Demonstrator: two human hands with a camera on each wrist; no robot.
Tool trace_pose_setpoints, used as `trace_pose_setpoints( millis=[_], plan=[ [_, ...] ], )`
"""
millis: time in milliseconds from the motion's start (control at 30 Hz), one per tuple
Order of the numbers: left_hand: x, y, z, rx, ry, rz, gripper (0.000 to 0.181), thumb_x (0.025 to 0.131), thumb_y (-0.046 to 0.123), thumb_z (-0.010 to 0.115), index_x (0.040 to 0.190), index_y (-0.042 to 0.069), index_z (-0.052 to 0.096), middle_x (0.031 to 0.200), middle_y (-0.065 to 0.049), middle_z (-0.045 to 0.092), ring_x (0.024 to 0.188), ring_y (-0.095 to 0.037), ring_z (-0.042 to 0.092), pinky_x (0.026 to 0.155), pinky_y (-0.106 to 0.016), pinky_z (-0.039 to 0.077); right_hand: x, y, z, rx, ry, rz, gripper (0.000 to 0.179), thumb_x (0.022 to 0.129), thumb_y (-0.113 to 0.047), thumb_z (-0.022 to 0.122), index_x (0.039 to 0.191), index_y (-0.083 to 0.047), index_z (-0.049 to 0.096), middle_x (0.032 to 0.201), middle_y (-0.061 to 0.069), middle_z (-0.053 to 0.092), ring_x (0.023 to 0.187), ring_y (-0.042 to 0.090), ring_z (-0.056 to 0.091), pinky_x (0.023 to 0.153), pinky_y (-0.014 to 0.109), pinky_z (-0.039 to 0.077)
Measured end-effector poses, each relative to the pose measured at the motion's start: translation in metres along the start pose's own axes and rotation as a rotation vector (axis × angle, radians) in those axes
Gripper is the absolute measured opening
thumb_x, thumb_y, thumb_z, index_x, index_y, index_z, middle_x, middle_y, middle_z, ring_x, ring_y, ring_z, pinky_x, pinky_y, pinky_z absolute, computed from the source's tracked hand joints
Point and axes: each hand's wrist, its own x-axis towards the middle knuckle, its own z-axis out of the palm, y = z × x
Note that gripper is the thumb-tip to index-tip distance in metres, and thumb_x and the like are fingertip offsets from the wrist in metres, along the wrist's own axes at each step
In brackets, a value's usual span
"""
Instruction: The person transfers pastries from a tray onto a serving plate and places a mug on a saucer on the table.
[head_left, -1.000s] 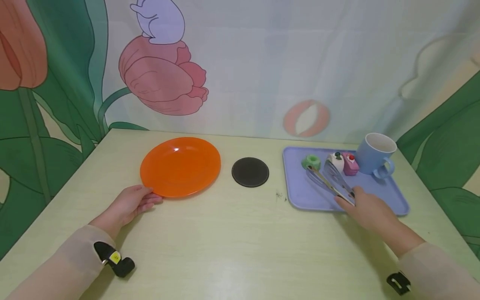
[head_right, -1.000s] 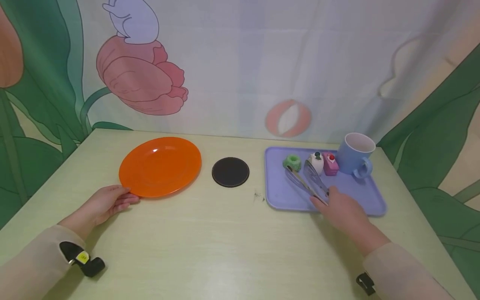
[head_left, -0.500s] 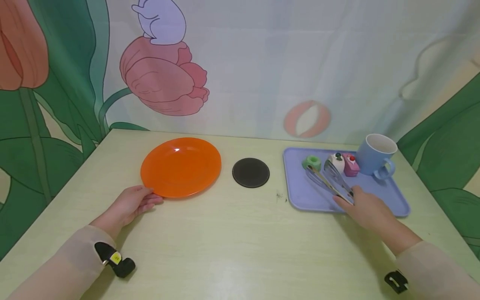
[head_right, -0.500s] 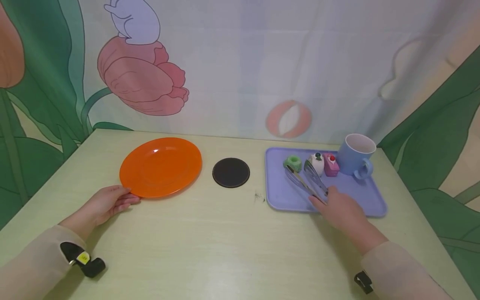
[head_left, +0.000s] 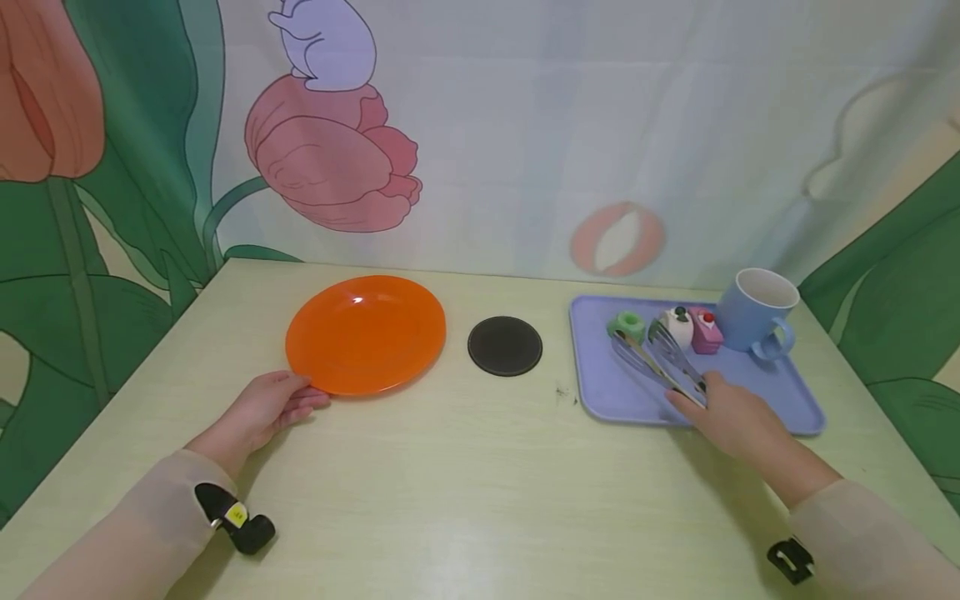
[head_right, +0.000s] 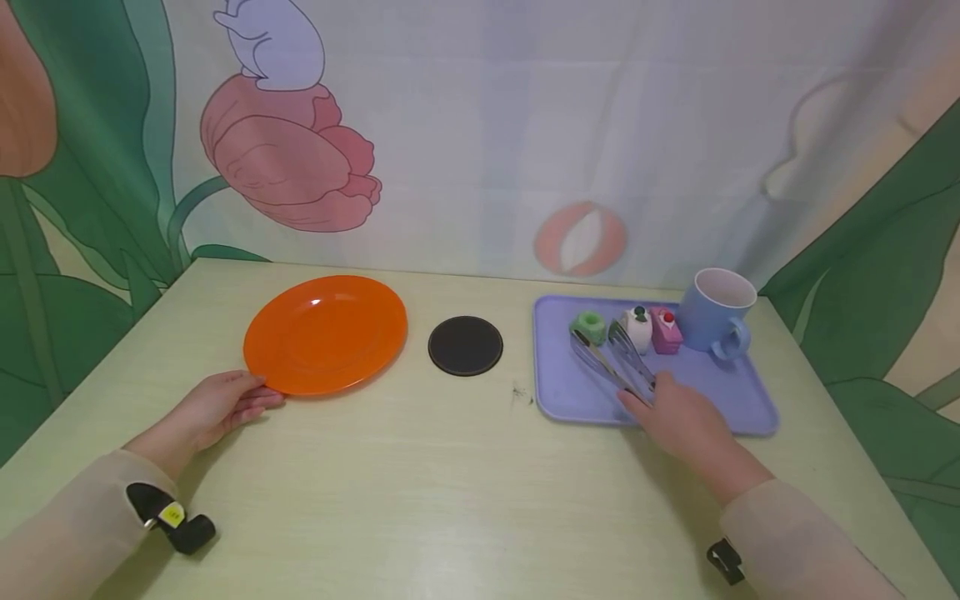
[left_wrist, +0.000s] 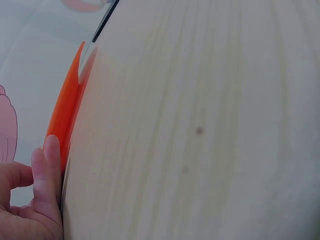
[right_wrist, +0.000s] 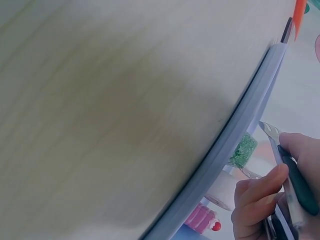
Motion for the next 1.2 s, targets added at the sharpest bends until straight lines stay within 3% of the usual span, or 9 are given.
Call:
trace_pose_setpoints(
  millis=[200,467,833,1200],
  plan=[
    [0.0006,-0.0012,-0.0002,-0.006,0.001,-0.002,0.047,0.102,0.026,0.038,0.136,-0.006,0.033,0.089,0.000,0.068,0.083,-0.009,0.066,0.074,-0.016,0.050,0.0000,-0.0022,-0.0004,0.010,0.001,-0.006,0.095,0.090,-0.065,0.037,0.132,0.019,0.022,0.122,0.042,0.041,0.091,0.044,0.053,0.071,0.052,0.045],
    [-0.0003,-0.0008,-0.0006,-0.006,0.002,0.000,0.046,0.102,0.025,0.037,0.135,-0.006,0.033,0.089,0.000,0.068,0.082,-0.008,0.066,0.074,-0.016,0.050,0.0015,-0.0027,-0.0008,0.016,-0.012,0.001,0.100,0.089,-0.067,0.034,0.134,0.020,0.019,0.127,0.044,0.035,0.103,0.051,0.048,0.080,0.058,0.043],
    [-0.0001,-0.0004,-0.0023,-0.007,0.011,-0.006,0.047,0.102,0.026,0.038,0.136,-0.005,0.032,0.089,0.000,0.068,0.082,-0.008,0.066,0.074,-0.016,0.050,0.0087,-0.0004,-0.0008,0.017,-0.021,-0.003,0.102,0.087,-0.070,0.032,0.133,0.021,0.020,0.124,0.043,0.038,0.096,0.046,0.051,0.075,0.055,0.044],
    [-0.0004,0.0005,-0.0002,-0.007,0.018,-0.014,0.048,0.102,0.026,0.038,0.138,-0.004,0.031,0.090,0.000,0.068,0.084,-0.009,0.066,0.074,-0.016,0.050,0.0084,-0.0008,-0.0058,0.011,-0.014,-0.008,0.100,0.089,-0.067,0.032,0.132,0.022,0.020,0.125,0.045,0.036,0.104,0.053,0.047,0.082,0.060,0.042]
  ],
)
